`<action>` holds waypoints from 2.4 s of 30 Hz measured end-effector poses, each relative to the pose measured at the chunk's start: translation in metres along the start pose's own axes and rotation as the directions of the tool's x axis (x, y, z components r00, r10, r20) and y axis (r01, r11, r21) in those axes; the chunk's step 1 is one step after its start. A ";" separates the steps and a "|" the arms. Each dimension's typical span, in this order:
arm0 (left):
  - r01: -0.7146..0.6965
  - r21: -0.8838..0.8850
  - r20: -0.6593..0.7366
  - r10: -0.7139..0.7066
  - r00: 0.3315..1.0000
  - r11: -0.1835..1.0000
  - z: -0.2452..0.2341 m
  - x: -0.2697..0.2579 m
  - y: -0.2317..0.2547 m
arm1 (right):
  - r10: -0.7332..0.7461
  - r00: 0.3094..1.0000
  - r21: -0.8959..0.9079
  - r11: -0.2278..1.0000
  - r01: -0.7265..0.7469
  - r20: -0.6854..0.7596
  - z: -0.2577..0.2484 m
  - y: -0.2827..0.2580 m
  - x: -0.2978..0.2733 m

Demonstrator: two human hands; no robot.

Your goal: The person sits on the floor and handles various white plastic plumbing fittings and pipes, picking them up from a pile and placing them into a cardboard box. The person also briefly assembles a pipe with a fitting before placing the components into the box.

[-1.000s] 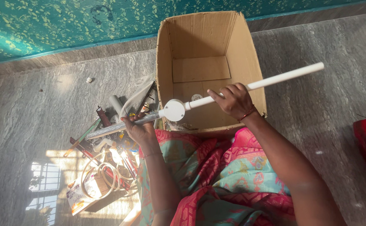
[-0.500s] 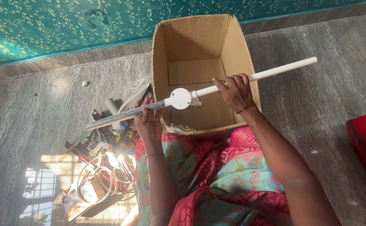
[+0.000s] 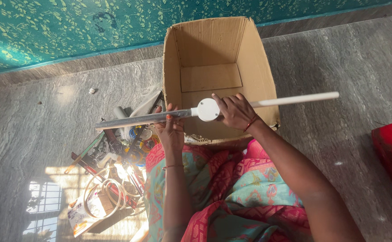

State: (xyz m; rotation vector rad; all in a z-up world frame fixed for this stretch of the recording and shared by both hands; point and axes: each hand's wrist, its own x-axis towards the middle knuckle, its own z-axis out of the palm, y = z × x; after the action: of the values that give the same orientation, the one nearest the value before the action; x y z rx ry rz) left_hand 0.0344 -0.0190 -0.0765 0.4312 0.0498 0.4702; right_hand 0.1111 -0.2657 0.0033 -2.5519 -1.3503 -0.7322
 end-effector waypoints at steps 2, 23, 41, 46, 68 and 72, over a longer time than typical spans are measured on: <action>-0.004 0.022 0.014 0.004 1.000 1.000 -0.001 -0.001 -0.001 | -0.006 1.000 0.064 0.998 0.005 0.020 0.001 0.002 0.000; -0.057 0.998 0.058 0.748 0.661 -0.027 -0.072 -0.012 0.112 | 0.433 0.896 0.019 0.901 -0.434 -0.101 -0.029 0.054 -0.013; 0.142 0.496 -0.042 -0.139 0.989 0.857 0.003 -0.009 -0.080 | 0.865 0.138 0.858 0.434 0.276 -0.482 -0.088 0.132 0.000; 0.217 0.609 -0.010 -0.267 0.964 0.763 0.002 -0.009 -0.077 | 0.947 -0.086 0.848 0.316 0.425 -0.310 -0.064 0.165 -0.025; -0.185 0.827 0.160 0.094 0.983 0.531 -0.059 0.033 -0.054 | 0.690 0.002 0.679 -0.712 -0.179 0.724 0.253 0.128 0.034; -0.021 0.908 0.037 -0.031 0.999 0.418 -0.051 0.008 -0.047 | 0.519 -0.032 0.514 -0.851 -0.107 0.854 0.294 0.119 0.054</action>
State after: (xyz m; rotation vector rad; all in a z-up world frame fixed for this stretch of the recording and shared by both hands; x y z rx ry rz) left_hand 0.0540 -0.0333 -0.1418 1.5592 0.2762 0.3887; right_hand 0.3344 -0.1885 -0.2155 -0.8837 0.7422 0.3543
